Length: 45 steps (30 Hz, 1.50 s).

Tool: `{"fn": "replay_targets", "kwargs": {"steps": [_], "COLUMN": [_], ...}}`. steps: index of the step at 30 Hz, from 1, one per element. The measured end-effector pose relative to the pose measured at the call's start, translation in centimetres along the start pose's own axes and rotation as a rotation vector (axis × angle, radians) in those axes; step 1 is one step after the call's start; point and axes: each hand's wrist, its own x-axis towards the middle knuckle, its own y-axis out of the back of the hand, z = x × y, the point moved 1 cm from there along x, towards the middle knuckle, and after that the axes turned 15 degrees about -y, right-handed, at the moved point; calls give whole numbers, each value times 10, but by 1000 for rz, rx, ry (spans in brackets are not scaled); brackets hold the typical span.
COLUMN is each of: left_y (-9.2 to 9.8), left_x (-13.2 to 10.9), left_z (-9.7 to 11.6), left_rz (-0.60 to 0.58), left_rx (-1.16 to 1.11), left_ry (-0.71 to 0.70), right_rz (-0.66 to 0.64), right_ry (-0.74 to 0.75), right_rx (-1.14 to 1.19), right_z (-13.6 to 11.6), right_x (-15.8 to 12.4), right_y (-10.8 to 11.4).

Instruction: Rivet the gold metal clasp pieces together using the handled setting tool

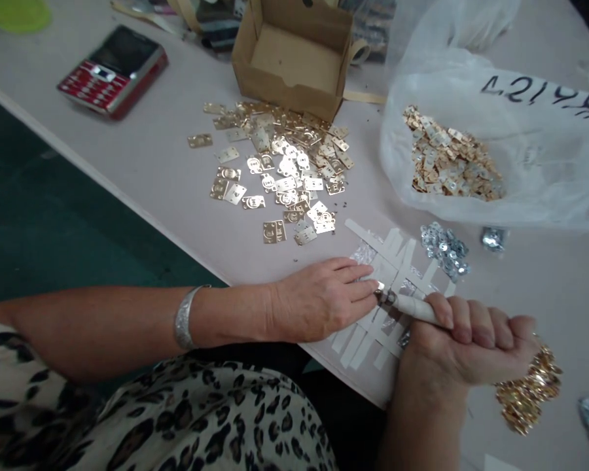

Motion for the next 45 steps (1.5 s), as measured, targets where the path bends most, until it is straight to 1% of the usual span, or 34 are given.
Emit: {"fn": "replay_targets", "kwargs": {"steps": [3,7,9,11,14,16,18,21,23,25,27,31,32,35,37,39,40,41,43,45], "left_y": [-1,-2,-3,-3,-4,-4,-4,-4,-4,-3,-3,-2,-2,-3,-4,-4,-4,-4,-3,-3], "left_x": [0,0,0,-1,-2,-2,-2,-1,-1,-1,-1,-1,-1,-1,-2,-1,-1,0,0,0], "left_z": [0,1,1,1,1,1,1,1,1,1,0,0,0,1,1,1,1,2,2,2], "left_rz": [-7,20,30,37,51,63,68,73,74,63,47,65,77,88,80,73,73,73,76,74], "left_rx": [-8,13,27,38,43,38,28,21,17,7,-10,-37,-36,-11,9,13,9,3,-10,-27], "left_ry": [3,12,10,2,-12,-15,-14,-12,-7,-4,-3,6,9,18,33,44,45,42,45,74], "right_rz": [-14,-77,-105,-72,5,8,1,-5,-59,-140,-177,-153,-155,-159,-112,-83,-80,-81,-97,-115], "right_ry": [46,153,166,147,128,111,101,138,157,150,141,116,104,117,211,288,304,301,240,177], "right_rx": [-69,-267,-303,-263,-166,-125,-122,-192,-267,-333,-425,-650,-663,-581,-559,-626,-661,-690,-753,-733], "right_z": [-2,-4,-6,-8,-10,-10,-8,-6,-6,-5,-3,0,0,-7,-14,-17,-16,-13,-4,1], "right_x": [-7,-22,-25,-24,-19,-17,-18,-22,-25,-28,-31,-38,-38,-37,-36,-36,-37,-39,-42,-43], "right_y": [-16,-46,-53,-51,-40,-34,-33,-40,-47,-56,-67,-83,-85,-83,-78,-75,-75,-76,-78,-80]}}
